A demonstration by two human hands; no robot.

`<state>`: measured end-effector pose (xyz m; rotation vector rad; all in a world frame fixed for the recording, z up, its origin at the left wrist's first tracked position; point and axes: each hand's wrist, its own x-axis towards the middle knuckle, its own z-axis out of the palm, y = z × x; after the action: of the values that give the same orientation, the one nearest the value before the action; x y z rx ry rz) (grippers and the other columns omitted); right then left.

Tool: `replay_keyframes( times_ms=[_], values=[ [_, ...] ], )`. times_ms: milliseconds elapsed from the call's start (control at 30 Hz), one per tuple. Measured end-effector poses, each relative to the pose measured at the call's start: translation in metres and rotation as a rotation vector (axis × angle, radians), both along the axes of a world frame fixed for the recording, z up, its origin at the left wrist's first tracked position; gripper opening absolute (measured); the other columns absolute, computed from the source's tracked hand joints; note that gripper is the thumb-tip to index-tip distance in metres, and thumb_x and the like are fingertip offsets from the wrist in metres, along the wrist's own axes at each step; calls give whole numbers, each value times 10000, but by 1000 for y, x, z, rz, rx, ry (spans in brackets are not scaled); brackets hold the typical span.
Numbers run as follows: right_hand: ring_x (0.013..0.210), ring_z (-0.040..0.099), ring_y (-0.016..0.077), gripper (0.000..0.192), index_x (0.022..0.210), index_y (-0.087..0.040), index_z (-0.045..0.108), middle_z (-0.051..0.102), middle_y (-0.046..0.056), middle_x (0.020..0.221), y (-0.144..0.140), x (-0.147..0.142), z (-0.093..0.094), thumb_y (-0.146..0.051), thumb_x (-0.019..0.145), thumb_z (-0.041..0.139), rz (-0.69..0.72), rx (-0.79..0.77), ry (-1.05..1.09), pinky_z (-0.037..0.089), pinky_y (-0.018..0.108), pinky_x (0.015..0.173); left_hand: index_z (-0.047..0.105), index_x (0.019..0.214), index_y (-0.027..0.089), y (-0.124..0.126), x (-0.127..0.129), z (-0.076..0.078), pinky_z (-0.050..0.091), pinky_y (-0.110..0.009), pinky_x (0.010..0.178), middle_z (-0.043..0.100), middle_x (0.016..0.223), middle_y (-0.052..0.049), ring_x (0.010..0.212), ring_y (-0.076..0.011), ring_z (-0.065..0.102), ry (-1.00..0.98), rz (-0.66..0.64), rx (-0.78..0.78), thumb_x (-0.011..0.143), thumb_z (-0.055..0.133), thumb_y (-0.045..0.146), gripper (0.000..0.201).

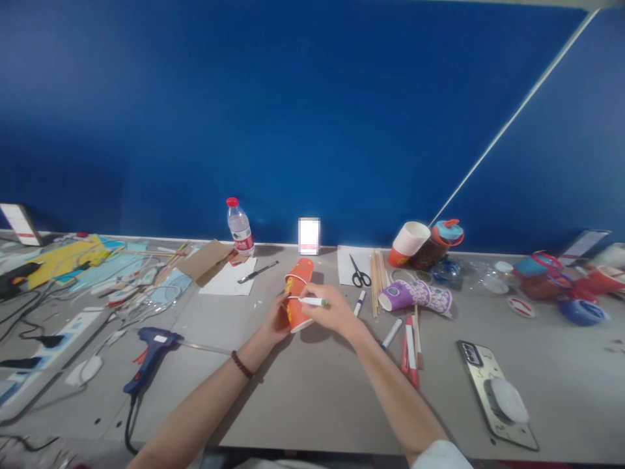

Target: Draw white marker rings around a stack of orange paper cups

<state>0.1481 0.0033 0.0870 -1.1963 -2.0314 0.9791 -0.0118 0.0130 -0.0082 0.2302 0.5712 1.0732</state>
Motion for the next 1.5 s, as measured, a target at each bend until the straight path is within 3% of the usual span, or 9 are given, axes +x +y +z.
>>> replay_keyframes(
  times_ms=[200,567,1500],
  values=[
    [762,588,169,93,833,-224,648,677,-21,828,0,1,0,-212,786,569,10,7,-3,392,261,692,674,964,122,1,0,-5,525,-314,747,745,874,-81,743,-205,696,6,-12,30,780,695,289,250],
    [649,538,126,75,801,-218,643,646,-45,732,0,0,1,-203,773,575,23,-16,-75,338,230,593,675,927,107,4,-2,-13,516,-305,715,733,815,-71,709,-199,683,16,-31,51,744,730,316,283],
    [612,513,118,114,783,-207,656,617,-41,684,3,4,4,-193,720,562,3,-145,-42,333,223,551,681,952,113,3,-2,-14,519,-316,748,743,877,-84,756,-209,689,-7,-23,39,737,714,292,282]
  ],
)
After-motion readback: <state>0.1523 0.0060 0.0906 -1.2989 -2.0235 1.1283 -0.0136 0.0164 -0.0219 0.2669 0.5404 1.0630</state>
